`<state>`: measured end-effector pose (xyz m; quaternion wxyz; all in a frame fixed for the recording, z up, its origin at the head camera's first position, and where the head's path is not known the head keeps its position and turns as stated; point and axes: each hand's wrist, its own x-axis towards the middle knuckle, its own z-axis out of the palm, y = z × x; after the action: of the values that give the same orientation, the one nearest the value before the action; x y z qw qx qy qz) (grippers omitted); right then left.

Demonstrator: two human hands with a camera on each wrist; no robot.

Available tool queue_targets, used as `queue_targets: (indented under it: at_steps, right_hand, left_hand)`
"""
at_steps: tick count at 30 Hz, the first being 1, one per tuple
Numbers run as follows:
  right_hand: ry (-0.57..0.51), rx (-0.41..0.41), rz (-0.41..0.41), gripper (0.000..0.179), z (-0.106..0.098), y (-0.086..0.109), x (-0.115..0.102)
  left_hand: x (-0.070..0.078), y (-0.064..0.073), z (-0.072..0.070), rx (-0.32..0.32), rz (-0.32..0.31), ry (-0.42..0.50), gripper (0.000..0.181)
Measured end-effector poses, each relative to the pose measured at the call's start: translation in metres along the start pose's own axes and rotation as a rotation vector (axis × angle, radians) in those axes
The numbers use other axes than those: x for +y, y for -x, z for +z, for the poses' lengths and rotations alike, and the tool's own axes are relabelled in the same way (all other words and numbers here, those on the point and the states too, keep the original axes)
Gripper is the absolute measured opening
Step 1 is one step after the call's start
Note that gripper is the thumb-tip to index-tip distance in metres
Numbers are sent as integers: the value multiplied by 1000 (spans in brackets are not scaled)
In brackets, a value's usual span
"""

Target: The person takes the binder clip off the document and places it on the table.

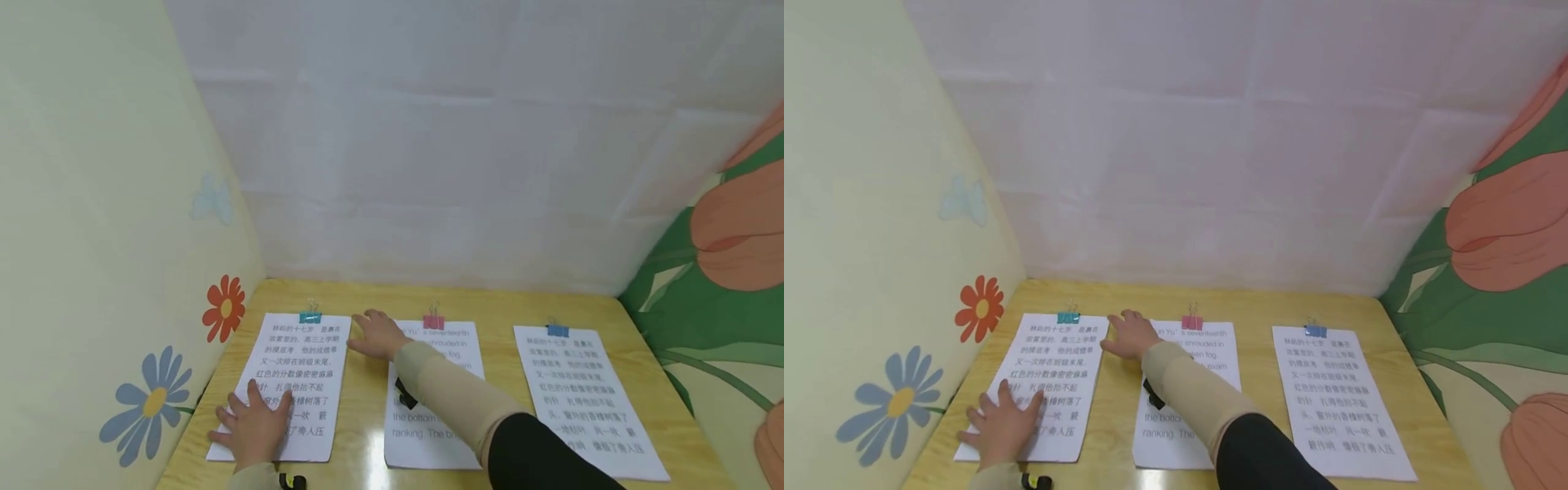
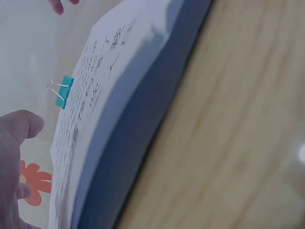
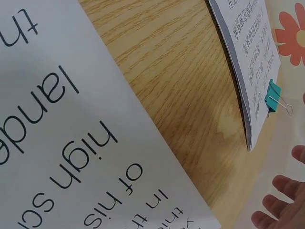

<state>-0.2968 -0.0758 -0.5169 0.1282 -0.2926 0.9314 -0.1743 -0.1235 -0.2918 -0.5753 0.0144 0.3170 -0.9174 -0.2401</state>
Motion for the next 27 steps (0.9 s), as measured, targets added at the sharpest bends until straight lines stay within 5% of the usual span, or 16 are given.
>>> queue_targets:
  at_steps: [14,19,27]
  right_hand:
    - [-59,-34,79,71,8,-17,-4]
    - [-193,-44,132,73,17,-23,2]
    - [-518,59,207,65,29,-15,1]
  left_hand:
    - [-8,0,-7,23,-51,53,95]
    - [-4,-1,-10,22,-52,70,94]
    - [0,-4,-21,68,-28,183,80]
